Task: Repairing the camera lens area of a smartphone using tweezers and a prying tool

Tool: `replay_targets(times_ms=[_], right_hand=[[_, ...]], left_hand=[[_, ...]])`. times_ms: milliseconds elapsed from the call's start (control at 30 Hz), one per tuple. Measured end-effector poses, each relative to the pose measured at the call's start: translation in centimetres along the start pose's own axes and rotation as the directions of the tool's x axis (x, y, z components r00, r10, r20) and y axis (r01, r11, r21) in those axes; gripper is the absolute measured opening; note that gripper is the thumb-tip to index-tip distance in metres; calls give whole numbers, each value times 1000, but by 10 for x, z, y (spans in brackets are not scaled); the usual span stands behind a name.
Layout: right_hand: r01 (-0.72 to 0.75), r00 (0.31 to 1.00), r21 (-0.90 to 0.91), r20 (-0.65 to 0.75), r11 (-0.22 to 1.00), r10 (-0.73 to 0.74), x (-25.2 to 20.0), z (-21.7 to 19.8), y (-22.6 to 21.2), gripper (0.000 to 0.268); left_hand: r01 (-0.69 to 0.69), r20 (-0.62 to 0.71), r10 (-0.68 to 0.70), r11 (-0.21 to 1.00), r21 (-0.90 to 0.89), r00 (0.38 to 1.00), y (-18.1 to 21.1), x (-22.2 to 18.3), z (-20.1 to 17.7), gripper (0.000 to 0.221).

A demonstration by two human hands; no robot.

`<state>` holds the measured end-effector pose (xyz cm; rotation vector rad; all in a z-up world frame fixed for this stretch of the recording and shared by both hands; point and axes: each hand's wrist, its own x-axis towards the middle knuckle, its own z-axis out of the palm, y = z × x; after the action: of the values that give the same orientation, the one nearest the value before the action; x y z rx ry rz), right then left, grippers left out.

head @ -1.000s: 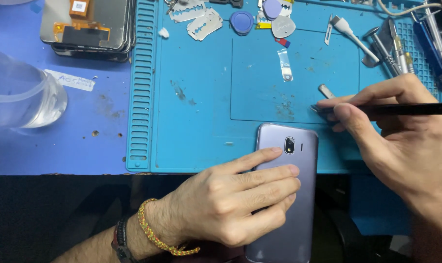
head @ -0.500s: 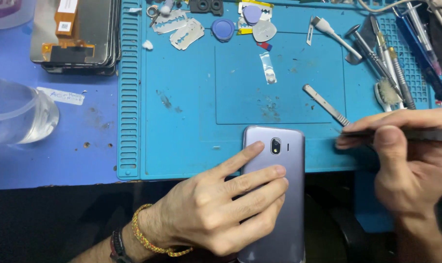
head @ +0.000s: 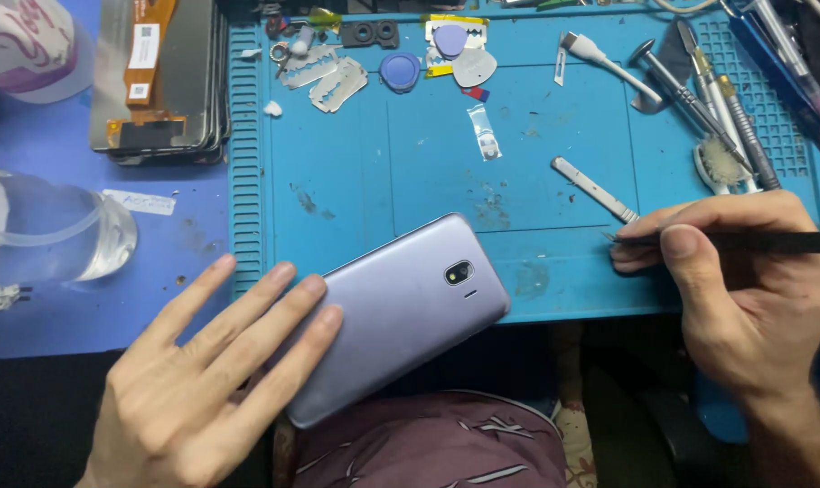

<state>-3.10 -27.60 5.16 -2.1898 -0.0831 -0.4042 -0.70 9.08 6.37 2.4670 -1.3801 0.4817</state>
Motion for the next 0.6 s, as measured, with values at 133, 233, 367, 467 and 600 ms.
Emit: replay_targets(times_ms=[133,233,367,467,600], right_hand=[[-29,1000,-19,2,999,29,-3,-2,0,15],[-39,999,6,-12,999,39,-5,-1,-1,12],[-51,998,55,-27,997,53,-5,-1,-1,12],[-69,997,48,-30,997,70,-5,-2,1,14],[-9,1000,55,2,998,9,-6,-1,6,11]], left_hand=[[-8,-9,9,996,93,1000,9,18,-19,47],[-82,-26,87,982,169,996,-2,36,-23,35],[-107,32,103,917,384,994,-24,45,3,32],[75,137,-194,797,600,972,-5,47,-3,55],[166,75,-292,716,678,953,-1,47,-11,53]])
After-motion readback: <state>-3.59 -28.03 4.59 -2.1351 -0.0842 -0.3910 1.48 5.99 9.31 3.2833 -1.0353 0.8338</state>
